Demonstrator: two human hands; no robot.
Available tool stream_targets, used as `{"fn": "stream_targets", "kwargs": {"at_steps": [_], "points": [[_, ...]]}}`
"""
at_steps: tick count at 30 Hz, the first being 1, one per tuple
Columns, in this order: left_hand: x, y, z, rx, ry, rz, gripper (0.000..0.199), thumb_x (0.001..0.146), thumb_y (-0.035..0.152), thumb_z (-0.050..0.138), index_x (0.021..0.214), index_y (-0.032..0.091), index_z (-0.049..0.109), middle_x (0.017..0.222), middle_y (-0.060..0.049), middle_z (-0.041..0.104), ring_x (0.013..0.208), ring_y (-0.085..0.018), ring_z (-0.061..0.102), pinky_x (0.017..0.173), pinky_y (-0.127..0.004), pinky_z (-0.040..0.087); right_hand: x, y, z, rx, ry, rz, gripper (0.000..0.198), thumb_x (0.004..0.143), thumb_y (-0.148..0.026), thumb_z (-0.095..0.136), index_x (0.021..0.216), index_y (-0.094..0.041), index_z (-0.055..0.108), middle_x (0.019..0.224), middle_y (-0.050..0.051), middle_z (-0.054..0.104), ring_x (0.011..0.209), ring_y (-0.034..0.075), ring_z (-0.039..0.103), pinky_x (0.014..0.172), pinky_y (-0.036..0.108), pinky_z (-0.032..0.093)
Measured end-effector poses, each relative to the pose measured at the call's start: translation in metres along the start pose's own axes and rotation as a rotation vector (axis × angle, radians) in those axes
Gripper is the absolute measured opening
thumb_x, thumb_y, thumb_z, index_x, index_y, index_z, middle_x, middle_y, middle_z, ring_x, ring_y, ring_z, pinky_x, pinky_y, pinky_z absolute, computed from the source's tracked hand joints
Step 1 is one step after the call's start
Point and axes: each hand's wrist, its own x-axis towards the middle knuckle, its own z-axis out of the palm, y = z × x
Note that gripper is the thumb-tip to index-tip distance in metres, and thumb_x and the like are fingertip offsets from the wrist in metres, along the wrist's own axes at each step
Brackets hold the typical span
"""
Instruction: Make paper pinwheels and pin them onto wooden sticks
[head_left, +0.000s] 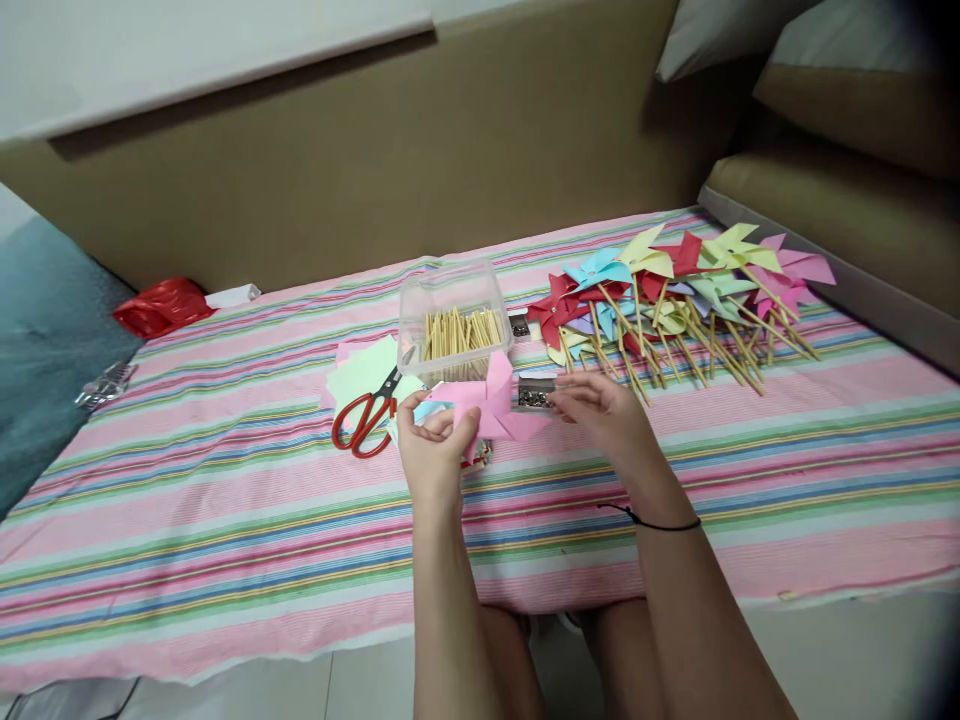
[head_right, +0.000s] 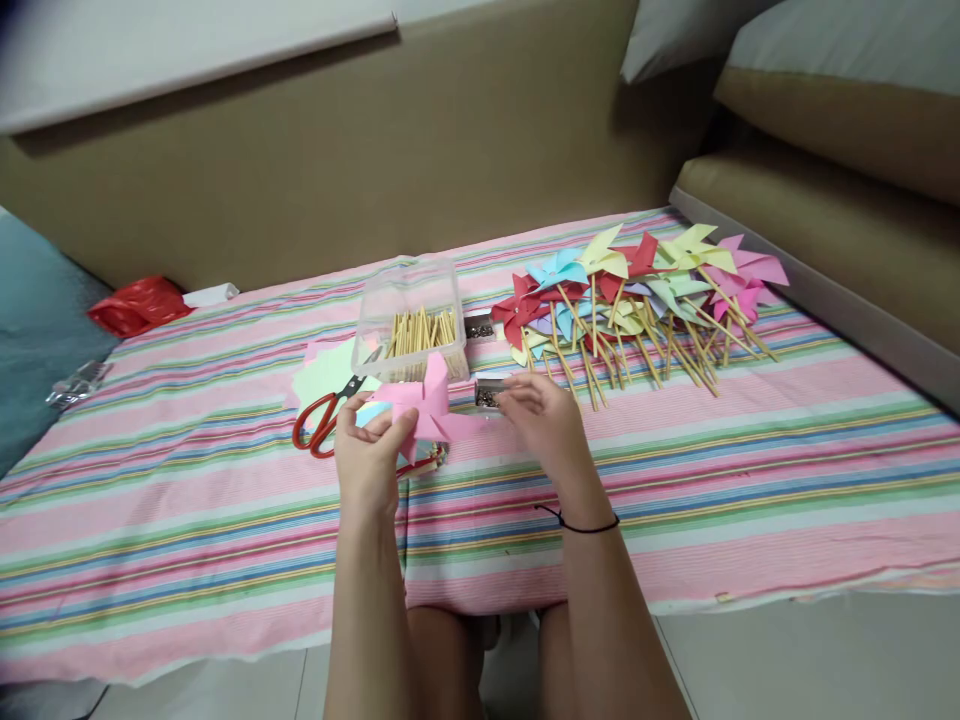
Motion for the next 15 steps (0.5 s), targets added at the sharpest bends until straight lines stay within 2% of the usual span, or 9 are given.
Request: {"fn": "stream_targets", "kwargs": {"at_steps": [2,4,9,15], "points": [[0.002,0.001,-0.002,-0.068,0.042,-0.009,0.07,0.049,0.021,0.084,0.109,0.017,0.046,0.065,-0.001,0.07,0.052,-0.012,0.063,0.054,-0.021,0.047,0.0,0.007,0.004,-0.182,-0.021,-0.027,0.013,0.072,-0.027,0.066,0.081,-0.018,0.068,0.068,0.003,0.071,0.066,0.02,0.068,0.067,0.034,0.052],[0.003,0.001,-0.001,-0.122,0.046,-0.031,0.066,0.049,0.02,0.084,0.105,0.015,0.051,0.065,-0.002,0.07,0.053,-0.011,0.063,0.057,-0.021,0.048,0.0,0.012,0.01,-0.414,-0.041,-0.068,0.008,0.073,-0.022,0.062,0.074,-0.018,0.069,0.068,0.005,0.071,0.065,0.021,0.067,0.065,0.033,0.051],[0.001,-0.003,0.003,-0.159,-0.026,-0.023,0.048,0.053,0.02,0.083,0.091,0.015,0.056,0.066,-0.002,0.07,0.051,-0.01,0.061,0.052,-0.02,0.046,-0.001,0.013,0.032,-0.937,-0.031,-0.115,0.018,0.078,-0.019,0.057,0.07,-0.017,0.073,0.073,0.013,0.073,0.071,0.027,0.067,0.057,0.032,0.043],[0.003,-0.006,0.003,-0.133,-0.076,-0.017,0.034,0.056,0.023,0.082,0.083,0.014,0.063,0.065,-0.001,0.069,0.051,-0.009,0.059,0.047,-0.017,0.041,0.0,0.012,0.045,-1.163,0.03,-0.085,0.022,0.082,-0.024,0.055,0.08,-0.014,0.074,0.08,0.015,0.072,0.073,0.026,0.066,0.054,0.03,0.038]]}}
